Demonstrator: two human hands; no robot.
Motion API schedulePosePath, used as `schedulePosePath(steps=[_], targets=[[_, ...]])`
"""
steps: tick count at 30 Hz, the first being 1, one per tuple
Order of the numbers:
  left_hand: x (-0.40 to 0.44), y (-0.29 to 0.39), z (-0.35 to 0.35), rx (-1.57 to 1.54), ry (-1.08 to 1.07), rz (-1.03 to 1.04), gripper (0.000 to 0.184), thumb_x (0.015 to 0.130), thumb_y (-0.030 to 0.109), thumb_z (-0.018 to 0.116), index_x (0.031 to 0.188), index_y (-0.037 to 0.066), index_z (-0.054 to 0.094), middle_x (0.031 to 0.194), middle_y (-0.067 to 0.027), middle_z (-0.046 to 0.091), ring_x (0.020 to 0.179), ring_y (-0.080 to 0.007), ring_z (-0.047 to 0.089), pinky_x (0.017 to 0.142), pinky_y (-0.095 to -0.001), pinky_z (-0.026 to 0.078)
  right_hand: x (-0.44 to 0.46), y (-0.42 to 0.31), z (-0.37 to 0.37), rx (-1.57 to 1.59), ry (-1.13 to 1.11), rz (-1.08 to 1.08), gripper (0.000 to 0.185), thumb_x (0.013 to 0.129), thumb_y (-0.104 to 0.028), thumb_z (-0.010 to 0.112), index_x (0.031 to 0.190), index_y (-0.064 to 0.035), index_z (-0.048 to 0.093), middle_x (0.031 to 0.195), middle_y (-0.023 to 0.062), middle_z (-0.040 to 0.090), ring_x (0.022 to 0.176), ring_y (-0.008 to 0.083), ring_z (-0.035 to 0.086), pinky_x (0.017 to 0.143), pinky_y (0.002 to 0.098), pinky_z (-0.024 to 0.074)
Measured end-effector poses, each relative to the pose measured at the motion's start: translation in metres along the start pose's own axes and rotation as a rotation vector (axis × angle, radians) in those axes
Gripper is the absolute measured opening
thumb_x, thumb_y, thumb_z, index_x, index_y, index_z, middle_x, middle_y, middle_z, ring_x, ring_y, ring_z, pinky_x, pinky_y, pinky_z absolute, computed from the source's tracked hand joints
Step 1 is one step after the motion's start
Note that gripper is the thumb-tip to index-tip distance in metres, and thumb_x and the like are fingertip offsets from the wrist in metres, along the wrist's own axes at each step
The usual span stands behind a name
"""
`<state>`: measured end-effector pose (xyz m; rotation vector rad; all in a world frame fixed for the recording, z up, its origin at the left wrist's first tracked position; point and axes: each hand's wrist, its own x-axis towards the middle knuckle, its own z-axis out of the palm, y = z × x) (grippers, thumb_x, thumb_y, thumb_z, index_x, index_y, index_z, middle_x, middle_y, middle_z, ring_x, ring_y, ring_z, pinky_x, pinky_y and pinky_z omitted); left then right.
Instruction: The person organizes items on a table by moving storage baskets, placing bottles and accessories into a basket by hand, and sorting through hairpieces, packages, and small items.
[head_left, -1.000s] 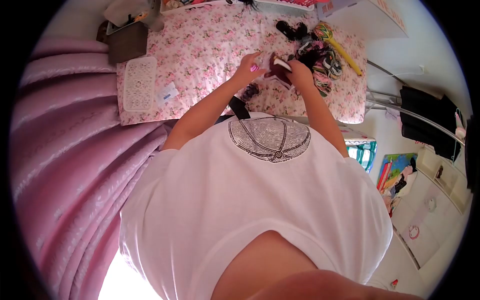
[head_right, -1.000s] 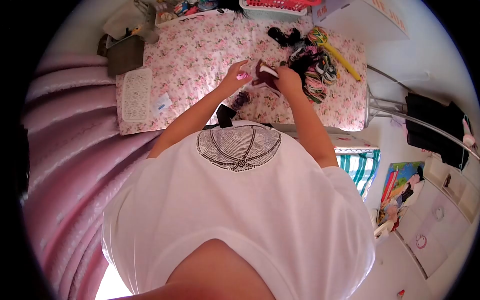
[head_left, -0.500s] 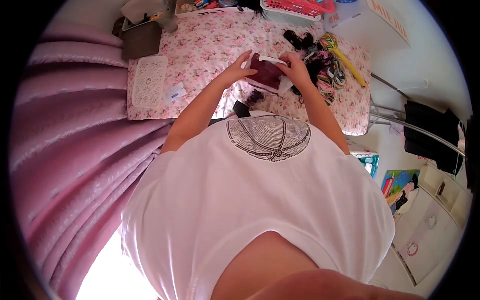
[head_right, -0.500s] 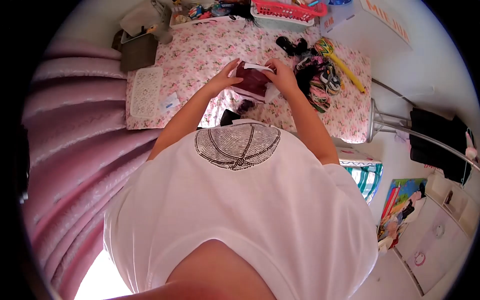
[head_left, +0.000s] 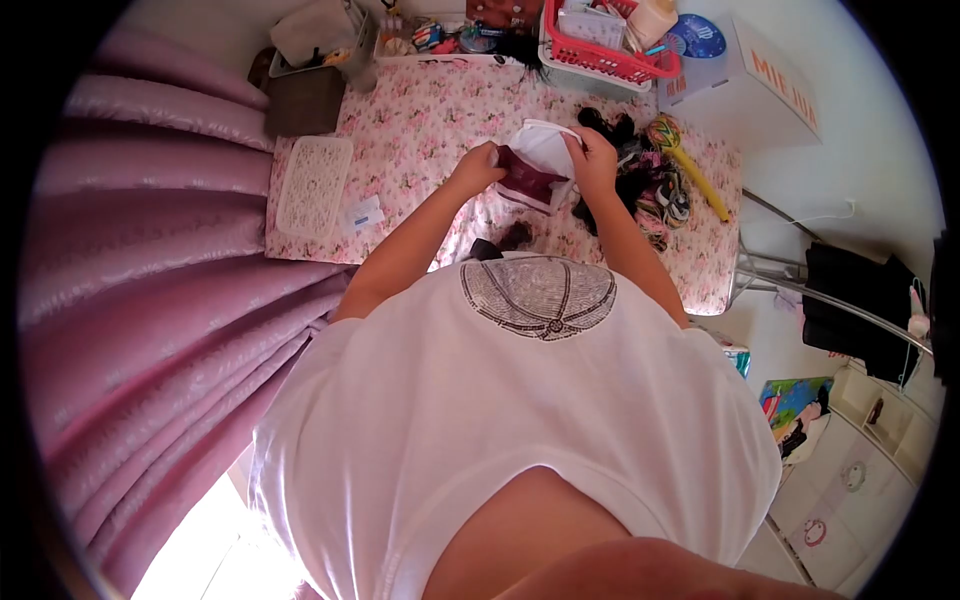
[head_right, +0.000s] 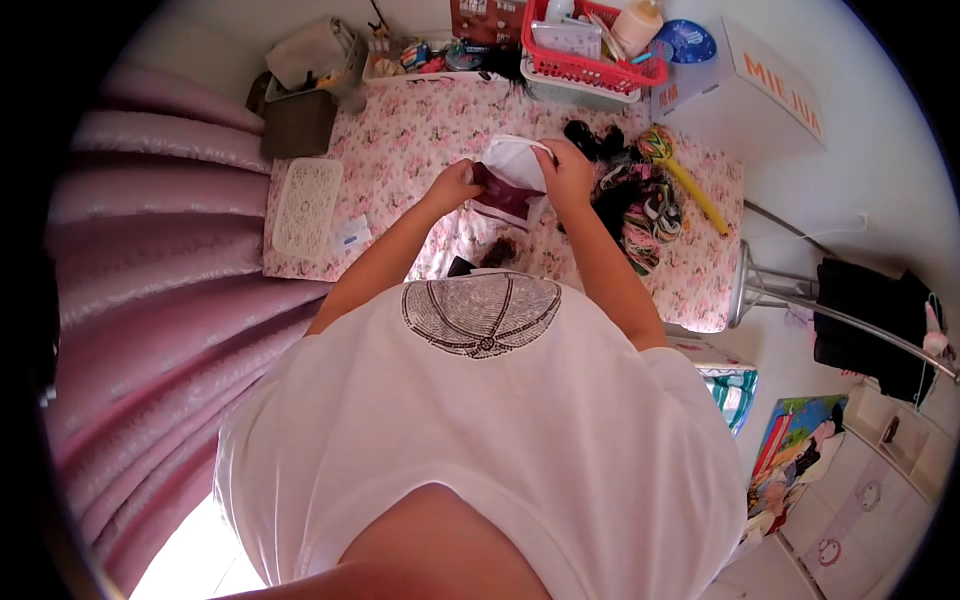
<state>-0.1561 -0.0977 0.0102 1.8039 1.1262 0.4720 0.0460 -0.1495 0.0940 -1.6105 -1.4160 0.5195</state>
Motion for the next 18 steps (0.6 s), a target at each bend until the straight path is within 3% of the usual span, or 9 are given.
schedulePosePath(steps=[3,6,9,10,13,14,16,18], targets=[[0.012,-0.001,-0.003,-0.295,-0.024,-0.071,0.039,0.065,0.013,0.063,0.099,0.001,0.048,0.088,-0.0116,0.055,0.082,-0.0186,0.054,0.070,-0.0307,0.043,0.018,0.018,0.004,-0.040,-0.086,-0.128,0.040,0.067,-0.019,0.066,0.101,-0.0031,0.052,0.092,0.0138,0.054,0.078,0.0243,0.053,0.061,0.0276,0.0435],[0.014,0.012,-0.015,-0.734,0.064,-0.290,0.051,0.070,0.014,0.063,0.115,0.010,0.039,0.102,-0.0050,0.051,0.090,-0.0174,0.050,0.073,-0.0307,0.040,0.026,0.035,0.019,-0.044,0.061,-0.056,0.061,0.066,-0.020,0.068,0.118,-0.0089,0.037,0.107,0.0109,0.047,0.095,0.0202,0.047,0.071,0.0306,0.0427],[0.030,0.005,-0.023,-0.774,0.181,-0.341,0.059,0.071,0.010,0.062,0.121,0.006,0.032,0.108,-0.0079,0.047,0.090,-0.0183,0.051,0.073,-0.0273,0.043,0.032,0.036,0.023,0.336,-0.370,0.783,0.069,0.066,-0.023,0.069,0.122,-0.0092,0.030,0.113,0.0111,0.040,0.101,0.0208,0.043,0.073,0.0326,0.0430],[0.036,0.004,-0.026,-0.777,0.176,-0.302,0.063,0.070,0.011,0.063,0.123,0.006,0.029,0.109,-0.0090,0.046,0.092,-0.0179,0.049,0.072,-0.0272,0.043,0.034,0.052,0.035,0.377,-0.476,0.851,0.064,0.069,-0.021,0.066,0.120,-0.0062,0.032,0.109,0.0110,0.044,0.097,0.0192,0.046,0.072,0.0327,0.0433],[0.050,0.011,-0.036,-0.724,0.239,-0.336,0.063,0.072,0.013,0.061,0.124,0.011,0.028,0.110,-0.0082,0.045,0.092,-0.0195,0.049,0.073,-0.0295,0.044,0.039,0.075,0.060,0.540,-0.448,0.823,0.059,0.072,-0.018,0.063,0.120,-0.0056,0.032,0.105,0.0094,0.049,0.091,0.0182,0.049,0.073,0.0305,0.0437],[0.057,0.003,-0.038,-0.746,0.223,-0.422,0.062,0.072,0.015,0.061,0.125,0.013,0.027,0.113,-0.0077,0.042,0.093,-0.0200,0.049,0.074,-0.0322,0.043,0.039,0.092,0.079,0.654,-0.302,0.780,0.055,0.074,-0.014,0.060,0.121,-0.0055,0.032,0.100,0.0079,0.052,0.086,0.0179,0.052,0.073,0.0288,0.0439],[0.071,-0.024,-0.041,-0.787,0.190,-0.597,0.062,0.073,0.021,0.061,0.125,0.018,0.027,0.120,-0.0067,0.037,0.094,-0.0211,0.049,0.076,-0.0375,0.042,0.060,0.098,0.096,0.772,-0.331,0.697,0.055,0.074,-0.012,0.060,0.121,-0.0053,0.032,0.101,0.0078,0.052,0.087,0.0184,0.053,0.073,0.0295,0.0443],[0.084,-0.039,-0.043,-0.912,0.205,-0.493,0.055,0.077,0.022,0.056,0.123,0.015,0.028,0.115,-0.0061,0.042,0.097,-0.0203,0.047,0.078,-0.0356,0.043,0.078,0.088,0.102,0.761,-0.409,0.670,0.056,0.073,-0.002,0.055,0.123,-0.0048,0.031,0.106,0.0098,0.049,0.091,0.0172,0.050,0.071,0.0278,0.0432]])
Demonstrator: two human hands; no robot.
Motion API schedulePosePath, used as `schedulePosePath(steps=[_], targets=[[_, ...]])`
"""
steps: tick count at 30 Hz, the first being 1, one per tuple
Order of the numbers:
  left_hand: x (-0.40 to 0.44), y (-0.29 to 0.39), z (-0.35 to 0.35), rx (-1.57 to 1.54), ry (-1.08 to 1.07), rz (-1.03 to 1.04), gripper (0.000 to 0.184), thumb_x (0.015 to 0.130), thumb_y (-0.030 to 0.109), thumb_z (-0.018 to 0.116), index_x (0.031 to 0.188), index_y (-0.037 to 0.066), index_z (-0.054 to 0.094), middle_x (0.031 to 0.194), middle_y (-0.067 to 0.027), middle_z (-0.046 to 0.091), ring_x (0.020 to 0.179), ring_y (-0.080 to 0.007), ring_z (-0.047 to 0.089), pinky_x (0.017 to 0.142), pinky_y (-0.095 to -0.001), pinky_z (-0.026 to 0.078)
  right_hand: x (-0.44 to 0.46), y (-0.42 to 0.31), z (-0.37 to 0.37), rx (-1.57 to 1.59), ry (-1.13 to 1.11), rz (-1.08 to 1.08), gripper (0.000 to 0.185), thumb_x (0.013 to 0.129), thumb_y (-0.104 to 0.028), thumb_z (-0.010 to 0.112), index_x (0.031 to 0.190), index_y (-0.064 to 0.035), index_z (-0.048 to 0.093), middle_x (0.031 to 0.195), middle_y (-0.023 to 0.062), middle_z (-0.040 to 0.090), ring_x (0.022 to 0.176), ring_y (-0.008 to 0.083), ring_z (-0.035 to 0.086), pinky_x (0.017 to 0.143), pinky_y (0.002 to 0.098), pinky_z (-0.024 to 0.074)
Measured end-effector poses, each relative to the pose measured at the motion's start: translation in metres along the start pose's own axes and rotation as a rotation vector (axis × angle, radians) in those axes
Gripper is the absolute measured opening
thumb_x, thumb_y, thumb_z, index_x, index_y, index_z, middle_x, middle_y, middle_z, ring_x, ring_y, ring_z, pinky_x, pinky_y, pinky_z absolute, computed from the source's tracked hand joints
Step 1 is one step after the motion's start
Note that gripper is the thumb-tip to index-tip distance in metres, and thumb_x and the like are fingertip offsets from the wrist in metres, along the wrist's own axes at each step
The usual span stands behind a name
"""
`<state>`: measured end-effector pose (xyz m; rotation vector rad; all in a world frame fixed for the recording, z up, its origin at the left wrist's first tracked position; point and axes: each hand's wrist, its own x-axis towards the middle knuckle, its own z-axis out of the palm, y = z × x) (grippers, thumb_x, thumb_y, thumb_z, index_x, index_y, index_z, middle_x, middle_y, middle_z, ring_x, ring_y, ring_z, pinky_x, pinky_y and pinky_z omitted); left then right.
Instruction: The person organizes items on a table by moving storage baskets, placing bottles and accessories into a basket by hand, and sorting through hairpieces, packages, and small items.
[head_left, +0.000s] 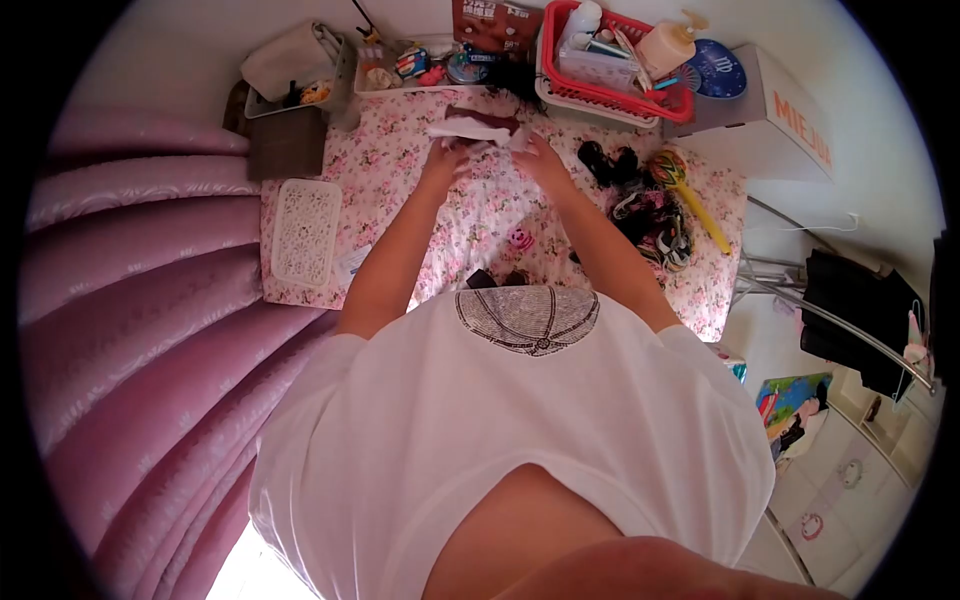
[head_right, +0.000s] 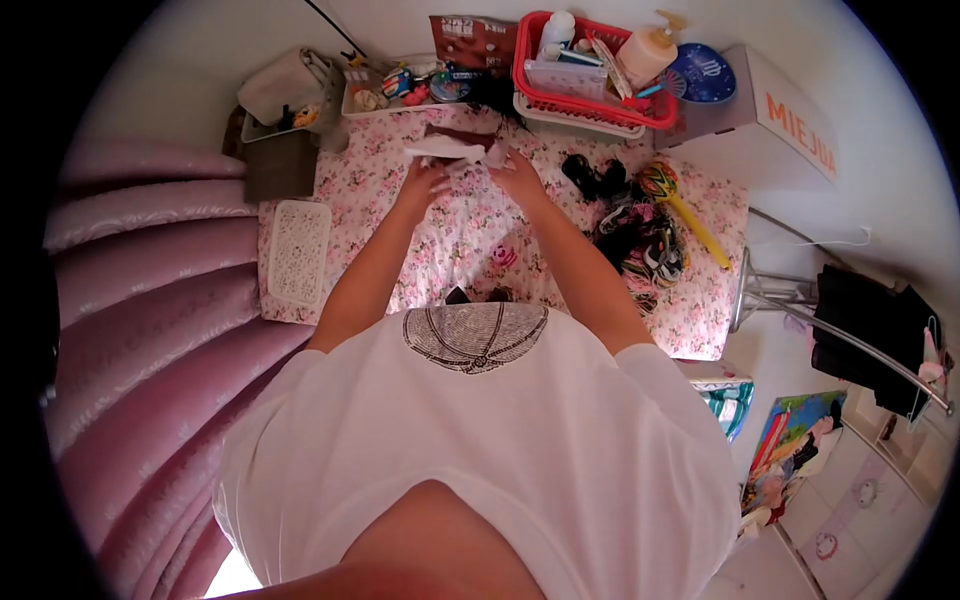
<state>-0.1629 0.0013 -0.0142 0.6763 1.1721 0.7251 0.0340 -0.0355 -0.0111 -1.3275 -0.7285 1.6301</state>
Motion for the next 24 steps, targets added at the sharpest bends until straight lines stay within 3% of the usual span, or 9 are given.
schedulePosePath(steps=[3,6,10,13,14,17,19,22,24], targets=[[0.023,0.000,-0.005,-0.103,-0.010,0.122,0.049,0.080,0.021,0.050,0.123,0.013,0.028,0.111,-0.0051,0.046,0.099,-0.0187,0.046,0.080,-0.0329,0.042,0.036,0.013,0.006,0.059,-0.064,-0.238,0.054,0.073,0.002,0.051,0.123,-0.0041,0.033,0.113,0.0096,0.046,0.104,0.0182,0.043,0.083,0.0283,0.0371],[0.040,0.003,-0.005,-0.059,0.015,0.139,0.047,0.082,0.020,0.046,0.125,0.013,0.028,0.112,-0.0054,0.045,0.100,-0.0188,0.046,0.081,-0.0332,0.040,0.050,0.003,-0.003,0.214,-0.096,-0.048,0.051,0.075,-0.001,0.050,0.123,-0.0051,0.032,0.116,0.0067,0.043,0.107,0.0162,0.041,0.091,0.0274,0.0320],[0.033,0.004,0.002,-0.126,0.054,0.092,0.050,0.083,0.021,0.045,0.127,0.011,0.024,0.121,-0.0071,0.037,0.102,-0.0215,0.046,0.081,-0.0344,0.040,0.049,0.012,-0.007,0.171,0.014,-0.056,0.047,0.074,-0.002,0.051,0.119,-0.0033,0.036,0.116,0.0069,0.043,0.102,0.0166,0.045,0.084,0.0291,0.0380],[0.024,0.004,0.001,-0.128,0.061,0.062,0.050,0.082,0.019,0.045,0.127,0.010,0.024,0.123,-0.0088,0.035,0.100,-0.0231,0.047,0.081,-0.0336,0.040,0.038,0.031,-0.020,-0.161,0.225,0.037,0.050,0.072,-0.007,0.056,0.118,-0.0038,0.037,0.113,0.0106,0.047,0.098,0.0195,0.048,0.078,0.0304,0.0411],[0.020,0.002,0.001,-0.128,0.074,0.049,0.048,0.082,0.018,0.045,0.126,0.010,0.026,0.121,-0.0089,0.037,0.099,-0.0225,0.048,0.080,-0.0331,0.040,0.031,0.040,-0.029,-0.218,0.177,-0.004,0.045,0.071,-0.014,0.059,0.112,-0.0026,0.042,0.109,0.0102,0.049,0.092,0.0188,0.051,0.072,0.0306,0.0436],[0.016,-0.013,-0.007,-0.029,0.066,0.000,0.039,0.082,0.017,0.044,0.118,0.008,0.035,0.113,-0.0082,0.045,0.094,-0.0196,0.050,0.077,-0.0307,0.040,-0.014,0.044,-0.040,-0.532,-0.069,-0.049,0.040,0.071,-0.012,0.060,0.107,-0.0006,0.046,0.098,0.0101,0.053,0.085,0.0166,0.053,0.071,0.0293,0.0438],[0.010,-0.024,-0.009,0.029,0.057,-0.044,0.032,0.081,0.016,0.044,0.111,0.007,0.041,0.105,-0.0071,0.050,0.090,-0.0172,0.051,0.075,-0.0289,0.040,-0.042,0.052,-0.042,-0.887,-0.164,-0.127,0.036,0.070,-0.021,0.062,0.097,-0.0020,0.050,0.084,0.0083,0.054,0.080,0.0173,0.053,0.069,0.0287,0.0436],[-0.004,-0.046,-0.005,0.037,0.074,-0.094,0.022,0.078,0.014,0.045,0.099,0.006,0.047,0.087,-0.0042,0.055,0.076,-0.0141,0.052,0.067,-0.0268,0.041,-0.085,0.061,-0.019,-1.198,-0.174,-0.057,0.040,0.066,-0.030,0.065,0.094,-0.0054,0.051,0.077,0.0092,0.051,0.078,0.0223,0.054,0.067,0.0313,0.0435],[-0.010,-0.060,-0.003,0.046,0.023,-0.118,0.022,0.078,0.015,0.045,0.098,0.006,0.047,0.087,-0.0046,0.055,0.073,-0.0135,0.053,0.065,-0.0262,0.042,-0.107,0.067,-0.001,-1.276,-0.043,-0.167,0.041,0.064,-0.032,0.066,0.091,-0.0070,0.050,0.075,0.0100,0.050,0.078,0.0249,0.054,0.067,0.0328,0.0433]])
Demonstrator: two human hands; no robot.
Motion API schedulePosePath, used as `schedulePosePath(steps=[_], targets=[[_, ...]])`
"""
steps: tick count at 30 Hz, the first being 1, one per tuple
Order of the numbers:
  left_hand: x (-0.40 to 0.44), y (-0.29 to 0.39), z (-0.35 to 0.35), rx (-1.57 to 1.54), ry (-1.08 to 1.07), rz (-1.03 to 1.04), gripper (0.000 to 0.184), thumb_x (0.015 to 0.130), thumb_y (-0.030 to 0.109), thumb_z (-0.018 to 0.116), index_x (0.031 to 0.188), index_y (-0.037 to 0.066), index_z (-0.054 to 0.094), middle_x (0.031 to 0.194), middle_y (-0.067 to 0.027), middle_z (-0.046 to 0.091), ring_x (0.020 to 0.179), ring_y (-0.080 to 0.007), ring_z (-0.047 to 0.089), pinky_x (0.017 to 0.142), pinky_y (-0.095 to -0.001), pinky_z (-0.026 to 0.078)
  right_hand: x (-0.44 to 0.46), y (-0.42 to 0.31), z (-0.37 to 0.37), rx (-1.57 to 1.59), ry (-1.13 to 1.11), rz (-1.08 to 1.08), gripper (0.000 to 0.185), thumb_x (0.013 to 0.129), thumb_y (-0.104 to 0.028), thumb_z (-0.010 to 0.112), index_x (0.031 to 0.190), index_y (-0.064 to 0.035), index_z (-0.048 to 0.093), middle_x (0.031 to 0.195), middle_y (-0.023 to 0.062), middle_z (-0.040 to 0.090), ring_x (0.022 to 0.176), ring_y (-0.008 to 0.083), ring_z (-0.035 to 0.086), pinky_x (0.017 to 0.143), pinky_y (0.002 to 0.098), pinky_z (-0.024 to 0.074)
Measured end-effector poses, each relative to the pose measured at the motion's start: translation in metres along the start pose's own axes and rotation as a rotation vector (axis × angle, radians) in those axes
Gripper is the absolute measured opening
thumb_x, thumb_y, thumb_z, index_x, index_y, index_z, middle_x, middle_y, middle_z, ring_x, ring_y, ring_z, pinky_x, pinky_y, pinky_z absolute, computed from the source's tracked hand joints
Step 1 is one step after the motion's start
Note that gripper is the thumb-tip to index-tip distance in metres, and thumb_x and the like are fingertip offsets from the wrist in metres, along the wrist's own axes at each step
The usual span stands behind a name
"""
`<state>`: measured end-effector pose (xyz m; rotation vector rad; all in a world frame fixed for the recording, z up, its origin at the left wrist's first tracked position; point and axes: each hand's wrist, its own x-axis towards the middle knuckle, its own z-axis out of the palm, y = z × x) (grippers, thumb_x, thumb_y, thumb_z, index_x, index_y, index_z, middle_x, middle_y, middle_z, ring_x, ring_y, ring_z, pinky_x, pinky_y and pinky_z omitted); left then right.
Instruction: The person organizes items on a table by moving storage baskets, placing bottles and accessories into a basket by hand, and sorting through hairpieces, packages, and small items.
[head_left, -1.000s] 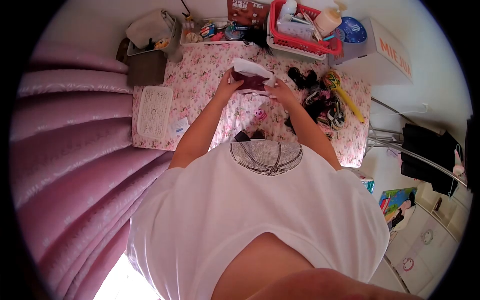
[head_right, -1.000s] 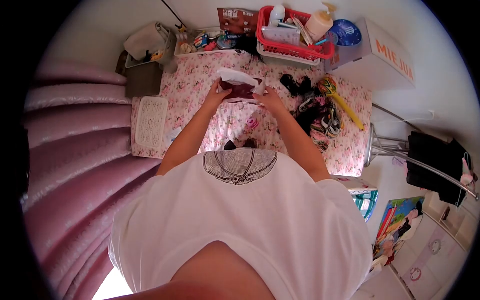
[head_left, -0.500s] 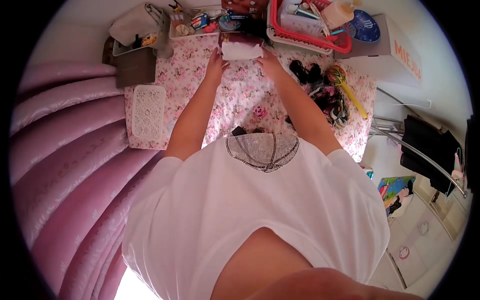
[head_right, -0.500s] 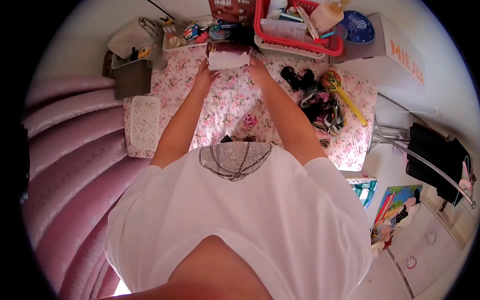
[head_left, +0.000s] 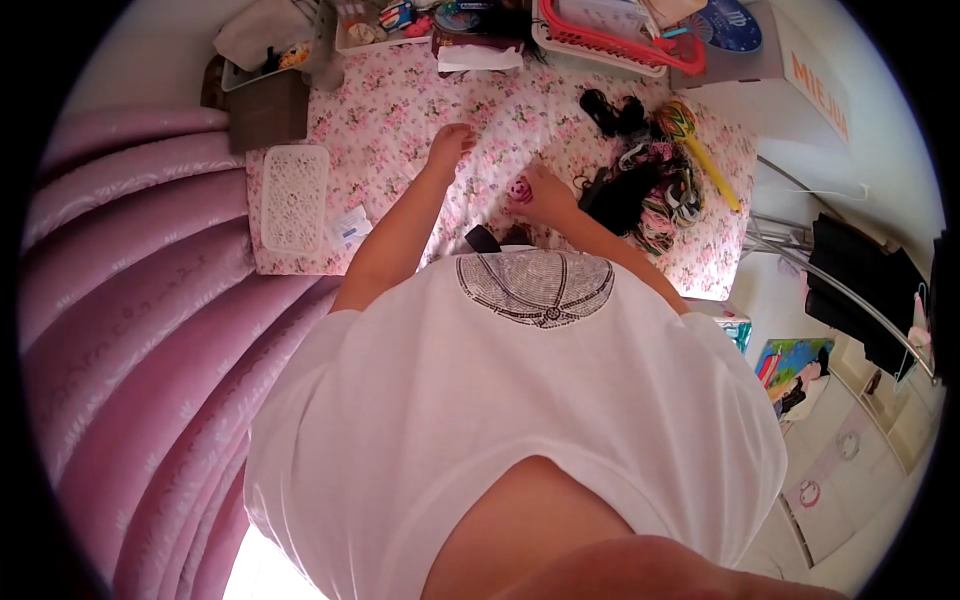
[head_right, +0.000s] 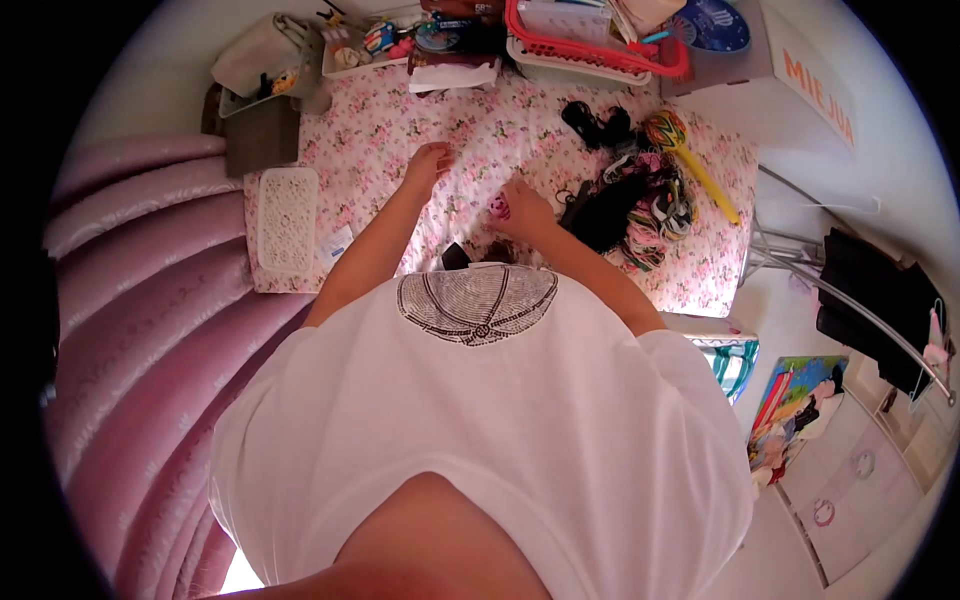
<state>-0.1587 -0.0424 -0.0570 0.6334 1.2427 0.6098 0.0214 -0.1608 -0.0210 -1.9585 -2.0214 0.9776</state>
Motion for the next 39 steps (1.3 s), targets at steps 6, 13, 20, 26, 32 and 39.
schedulePosePath(steps=[6,13,20,26,32,39], targets=[[-0.011,-0.016,0.012,0.171,-0.069,-0.025,0.021,0.080,0.016,0.043,0.099,0.007,0.049,0.090,-0.0037,0.056,0.072,-0.0111,0.053,0.064,-0.0241,0.041,-0.001,0.003,0.004,0.159,0.112,0.090,0.042,0.063,-0.031,0.065,0.092,-0.0066,0.047,0.087,0.0129,0.054,0.080,0.0293,0.054,0.067,0.0356,0.0427],[0.005,0.009,0.008,0.208,-0.047,0.030,0.021,0.077,0.016,0.045,0.095,0.007,0.050,0.088,-0.0045,0.057,0.073,-0.0125,0.052,0.064,-0.0259,0.041,0.063,0.033,-0.039,0.442,0.471,0.241,0.040,0.064,-0.022,0.066,0.093,-0.0035,0.046,0.085,0.0143,0.055,0.077,0.0301,0.053,0.067,0.0355,0.0418],[0.031,0.027,0.009,0.192,0.010,0.092,0.021,0.076,0.015,0.045,0.093,0.004,0.050,0.084,-0.0052,0.056,0.069,-0.0117,0.052,0.060,-0.0230,0.040,0.134,0.052,-0.051,0.391,0.790,0.275,0.047,0.062,-0.017,0.069,0.097,0.0011,0.043,0.090,0.0167,0.051,0.080,0.0297,0.052,0.070,0.0362,0.0414],[0.034,0.018,0.019,0.205,-0.103,0.161,0.017,0.075,0.010,0.047,0.089,0.003,0.052,0.080,-0.0047,0.055,0.069,-0.0137,0.052,0.060,-0.0249,0.042,0.172,0.066,-0.036,0.478,0.800,0.235,0.047,0.060,-0.016,0.070,0.095,0.0004,0.043,0.089,0.0162,0.049,0.081,0.0305,0.051,0.071,0.0374,0.0408],[0.041,-0.020,0.034,0.518,-0.367,0.292,0.014,0.078,0.007,0.049,0.091,0.003,0.050,0.084,-0.0045,0.053,0.077,-0.0120,0.050,0.067,-0.0249,0.042,0.162,0.065,-0.040,0.462,0.761,0.194,0.046,0.061,-0.015,0.069,0.096,0.0005,0.044,0.088,0.0149,0.049,0.081,0.0273,0.051,0.071,0.0356,0.0414],[0.033,-0.032,0.039,0.653,-0.328,0.356,0.012,0.077,0.010,0.048,0.088,0.004,0.051,0.079,-0.0059,0.055,0.070,-0.0137,0.051,0.063,-0.0258,0.042,0.116,0.071,-0.040,0.495,0.670,0.190,0.035,0.063,-0.011,0.065,0.092,0.0001,0.048,0.086,0.0132,0.050,0.077,0.0251,0.053,0.067,0.0345,0.0420]])
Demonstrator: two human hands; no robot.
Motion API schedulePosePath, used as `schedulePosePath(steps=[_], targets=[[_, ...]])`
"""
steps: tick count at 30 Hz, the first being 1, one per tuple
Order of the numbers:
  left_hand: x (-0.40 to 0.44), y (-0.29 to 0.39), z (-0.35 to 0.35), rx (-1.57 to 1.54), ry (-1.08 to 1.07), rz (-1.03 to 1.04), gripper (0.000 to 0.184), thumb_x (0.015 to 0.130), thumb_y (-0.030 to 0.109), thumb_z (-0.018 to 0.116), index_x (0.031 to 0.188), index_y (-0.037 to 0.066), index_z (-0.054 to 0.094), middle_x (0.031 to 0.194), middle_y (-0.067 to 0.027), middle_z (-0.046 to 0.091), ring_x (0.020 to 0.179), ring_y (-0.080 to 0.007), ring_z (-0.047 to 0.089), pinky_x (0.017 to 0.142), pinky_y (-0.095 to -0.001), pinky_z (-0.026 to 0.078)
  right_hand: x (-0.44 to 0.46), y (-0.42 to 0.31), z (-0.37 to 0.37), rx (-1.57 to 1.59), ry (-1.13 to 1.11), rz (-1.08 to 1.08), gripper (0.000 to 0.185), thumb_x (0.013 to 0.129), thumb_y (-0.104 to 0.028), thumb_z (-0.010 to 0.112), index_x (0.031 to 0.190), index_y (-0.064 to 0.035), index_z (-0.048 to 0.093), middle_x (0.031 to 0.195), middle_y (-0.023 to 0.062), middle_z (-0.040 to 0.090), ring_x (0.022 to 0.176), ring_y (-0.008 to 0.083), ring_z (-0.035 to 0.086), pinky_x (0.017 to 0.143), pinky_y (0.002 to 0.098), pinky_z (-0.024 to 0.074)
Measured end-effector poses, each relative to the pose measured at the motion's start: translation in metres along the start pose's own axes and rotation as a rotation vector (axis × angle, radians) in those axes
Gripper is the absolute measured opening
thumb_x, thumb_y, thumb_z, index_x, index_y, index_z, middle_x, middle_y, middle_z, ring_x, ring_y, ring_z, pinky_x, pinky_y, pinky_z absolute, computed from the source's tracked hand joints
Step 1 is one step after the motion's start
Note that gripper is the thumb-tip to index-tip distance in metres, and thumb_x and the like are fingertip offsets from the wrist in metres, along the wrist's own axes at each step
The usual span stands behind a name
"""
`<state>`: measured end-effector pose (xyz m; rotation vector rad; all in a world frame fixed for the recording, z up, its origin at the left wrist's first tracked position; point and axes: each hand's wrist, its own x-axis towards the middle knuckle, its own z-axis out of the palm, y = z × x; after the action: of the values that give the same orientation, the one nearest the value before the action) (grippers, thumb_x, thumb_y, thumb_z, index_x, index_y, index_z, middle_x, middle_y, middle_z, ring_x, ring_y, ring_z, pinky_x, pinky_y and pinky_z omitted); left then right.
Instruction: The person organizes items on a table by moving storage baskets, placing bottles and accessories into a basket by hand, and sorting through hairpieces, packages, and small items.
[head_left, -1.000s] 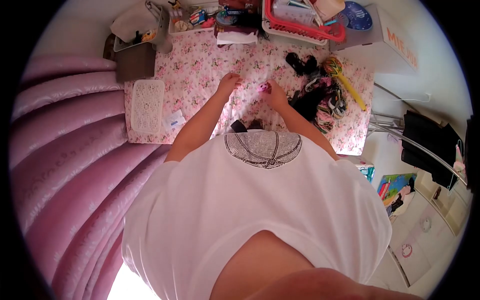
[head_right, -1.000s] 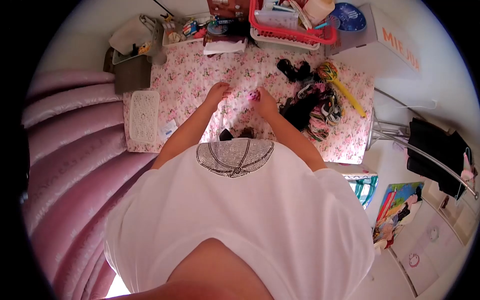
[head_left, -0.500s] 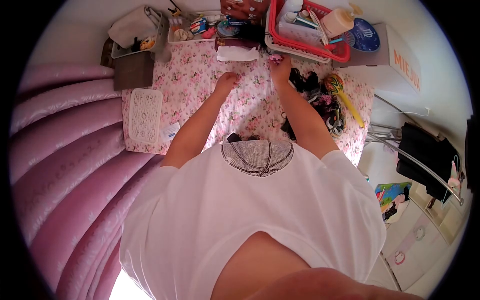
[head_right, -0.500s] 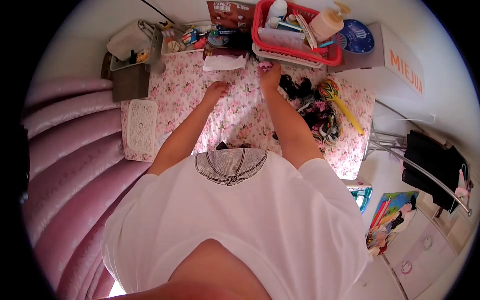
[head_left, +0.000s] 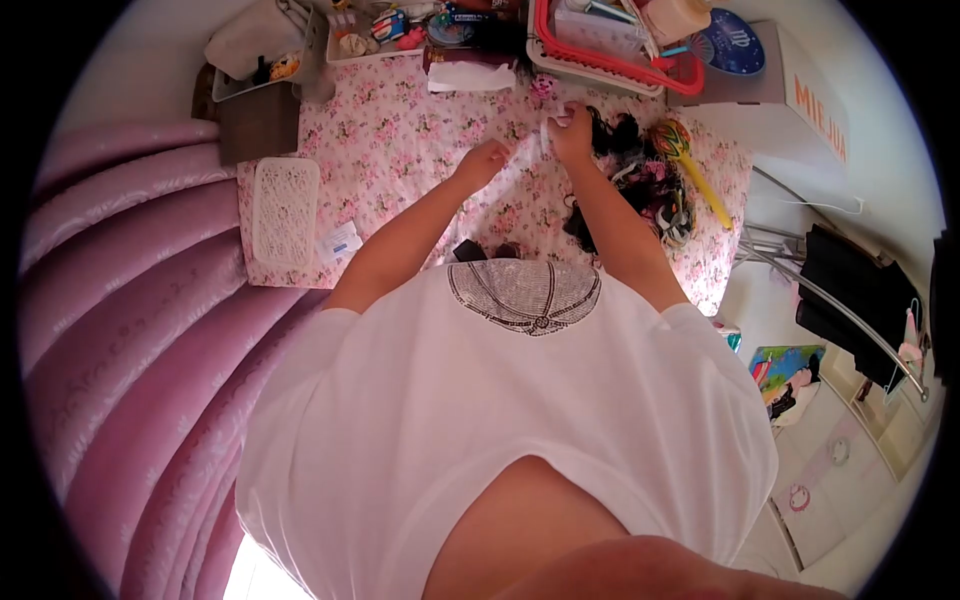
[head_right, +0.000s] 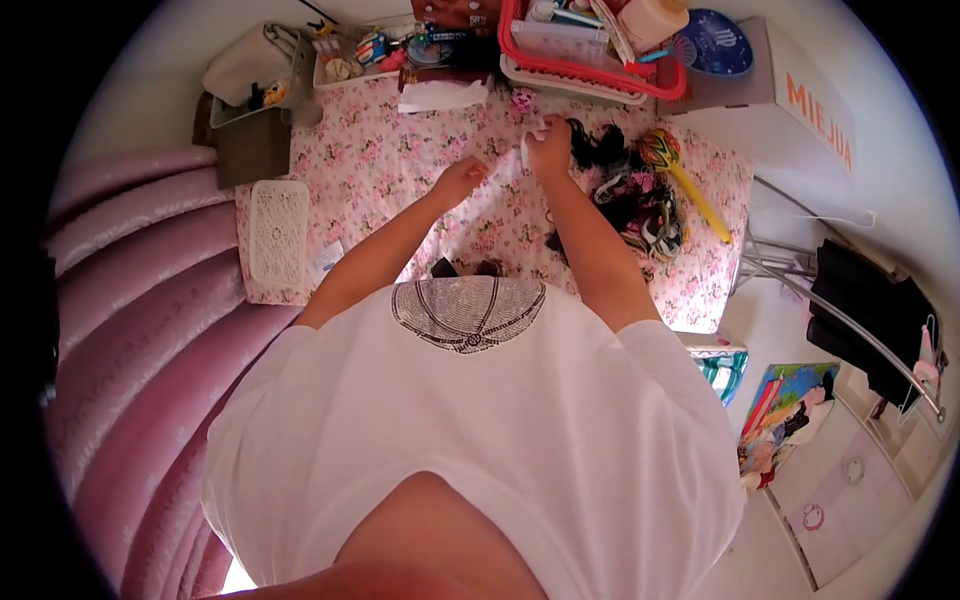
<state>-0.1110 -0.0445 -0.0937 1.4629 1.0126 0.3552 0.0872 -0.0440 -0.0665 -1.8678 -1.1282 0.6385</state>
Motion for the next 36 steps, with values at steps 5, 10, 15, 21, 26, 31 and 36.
schedulePosePath(steps=[5,10,15,21,26,31,36], targets=[[-0.011,-0.019,0.007,-0.066,0.119,0.017,0.014,0.075,0.012,0.049,0.085,0.004,0.053,0.073,-0.0083,0.057,0.066,-0.0167,0.054,0.061,-0.0272,0.043,-0.060,0.006,-0.010,0.022,-0.374,-0.113,0.016,0.066,-0.005,0.058,0.081,-0.0053,0.053,0.075,0.0107,0.053,0.072,0.0240,0.054,0.063,0.0327,0.0428],[-0.021,-0.024,0.008,-0.071,0.079,-0.073,0.019,0.075,0.012,0.045,0.089,0.002,0.053,0.075,-0.0082,0.058,0.066,-0.0161,0.054,0.061,-0.0271,0.043,-0.113,-0.012,-0.005,-0.008,-0.540,-0.111,0.020,0.065,-0.005,0.060,0.083,-0.0047,0.051,0.081,0.0112,0.052,0.071,0.0261,0.053,0.063,0.0330,0.0427],[-0.031,-0.021,0.009,-0.161,0.128,-0.138,0.019,0.074,0.010,0.045,0.089,0.001,0.053,0.078,-0.0078,0.057,0.065,-0.0153,0.053,0.060,-0.0271,0.044,-0.112,-0.009,0.005,-0.074,-0.257,-0.154,0.025,0.064,-0.004,0.060,0.086,-0.0024,0.050,0.080,0.0089,0.047,0.067,0.0198,0.051,0.061,0.0298,0.0423],[-0.025,-0.011,-0.002,-0.286,0.100,-0.127,0.016,0.073,0.007,0.046,0.086,-0.001,0.053,0.076,-0.0072,0.056,0.064,-0.0147,0.053,0.057,-0.0259,0.044,-0.085,-0.014,0.011,-0.367,-0.386,-0.144,0.025,0.069,-0.013,0.060,0.091,-0.0069,0.051,0.088,0.0116,0.048,0.078,0.0277,0.051,0.067,0.0352,0.0425],[-0.011,0.011,-0.019,-0.391,0.098,-0.141,0.015,0.073,0.005,0.046,0.086,0.000,0.052,0.074,-0.0071,0.055,0.059,-0.0131,0.052,0.055,-0.0233,0.043,-0.069,0.004,0.011,-0.026,-0.223,-0.040,0.017,0.075,-0.013,0.056,0.090,-0.0059,0.052,0.079,0.0098,0.054,0.069,0.0217,0.053,0.061,0.0317,0.0430],[-0.004,0.044,-0.034,-0.361,0.146,-0.146,0.019,0.076,0.013,0.046,0.093,0.005,0.051,0.081,-0.0036,0.056,0.066,-0.0112,0.051,0.058,-0.0221,0.040,-0.002,-0.044,-0.039,0.715,0.052,0.107,0.016,0.080,-0.012,0.053,0.091,0.0004,0.052,0.073,0.0040,0.052,0.060,0.0105,0.049,0.054,0.0223,0.0419],[0.000,0.050,-0.034,-0.373,0.168,-0.129,0.020,0.077,0.014,0.045,0.094,0.005,0.051,0.084,-0.0037,0.056,0.069,-0.0112,0.051,0.059,-0.0225,0.040,0.033,-0.097,-0.077,0.684,0.146,-0.119,0.021,0.080,-0.012,0.053,0.093,0.0036,0.051,0.071,0.0053,0.054,0.060,0.0108,0.053,0.055,0.0241,0.0431]])
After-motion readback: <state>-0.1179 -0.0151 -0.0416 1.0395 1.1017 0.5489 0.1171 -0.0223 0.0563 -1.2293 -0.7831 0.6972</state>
